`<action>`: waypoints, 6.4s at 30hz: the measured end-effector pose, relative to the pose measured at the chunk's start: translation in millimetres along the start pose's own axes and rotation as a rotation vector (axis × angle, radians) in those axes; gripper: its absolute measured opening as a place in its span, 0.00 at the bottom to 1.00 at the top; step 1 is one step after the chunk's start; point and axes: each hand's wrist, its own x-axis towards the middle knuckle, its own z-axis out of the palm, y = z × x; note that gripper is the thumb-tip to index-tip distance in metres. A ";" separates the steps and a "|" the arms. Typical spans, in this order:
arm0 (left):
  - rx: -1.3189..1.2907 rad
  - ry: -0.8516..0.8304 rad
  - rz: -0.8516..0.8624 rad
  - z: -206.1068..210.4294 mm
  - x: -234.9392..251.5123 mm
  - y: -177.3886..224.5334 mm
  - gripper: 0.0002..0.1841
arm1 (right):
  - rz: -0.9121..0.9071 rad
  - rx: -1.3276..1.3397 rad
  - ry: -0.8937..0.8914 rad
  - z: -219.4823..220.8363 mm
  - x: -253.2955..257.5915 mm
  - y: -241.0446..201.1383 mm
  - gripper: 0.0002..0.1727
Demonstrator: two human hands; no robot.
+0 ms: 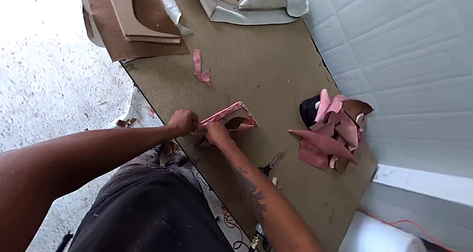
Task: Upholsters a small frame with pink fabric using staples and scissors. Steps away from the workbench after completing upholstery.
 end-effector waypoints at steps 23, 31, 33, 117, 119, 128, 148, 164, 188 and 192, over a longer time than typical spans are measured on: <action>0.408 -0.546 0.177 -33.2 73.8 22.5 0.14 | 1.077 0.780 0.832 285.6 -248.3 245.4 0.47; 0.342 -0.623 0.321 -38.5 84.2 5.9 0.14 | 0.697 1.177 0.593 113.6 -221.5 26.9 0.15; 0.306 -0.643 0.320 -40.2 85.5 4.0 0.15 | 0.579 1.081 0.563 81.8 -188.2 -39.4 0.13; 0.505 -0.222 0.443 47.8 84.1 120.3 0.17 | 0.409 1.633 0.574 139.3 -121.7 95.2 0.31; 0.398 -0.182 0.380 49.6 83.7 120.9 0.16 | 0.351 1.593 0.474 121.2 -80.3 97.3 0.31; 0.319 -0.037 0.340 65.0 82.1 113.4 0.16 | 0.045 1.115 0.648 120.0 -73.7 114.3 0.28; 0.259 0.074 0.702 65.9 72.7 72.6 0.17 | -0.070 0.752 0.211 1.8 -30.3 110.4 0.12; 0.047 0.315 0.861 86.3 82.3 56.4 0.18 | 1.021 0.717 0.837 289.5 -245.7 218.7 0.51; 0.212 0.022 1.034 60.4 98.6 50.7 0.16 | 0.501 0.808 0.436 74.6 -124.9 57.7 0.13; 0.188 0.006 1.026 59.2 98.6 50.9 0.16 | 0.524 0.788 0.360 68.5 -124.0 56.6 0.11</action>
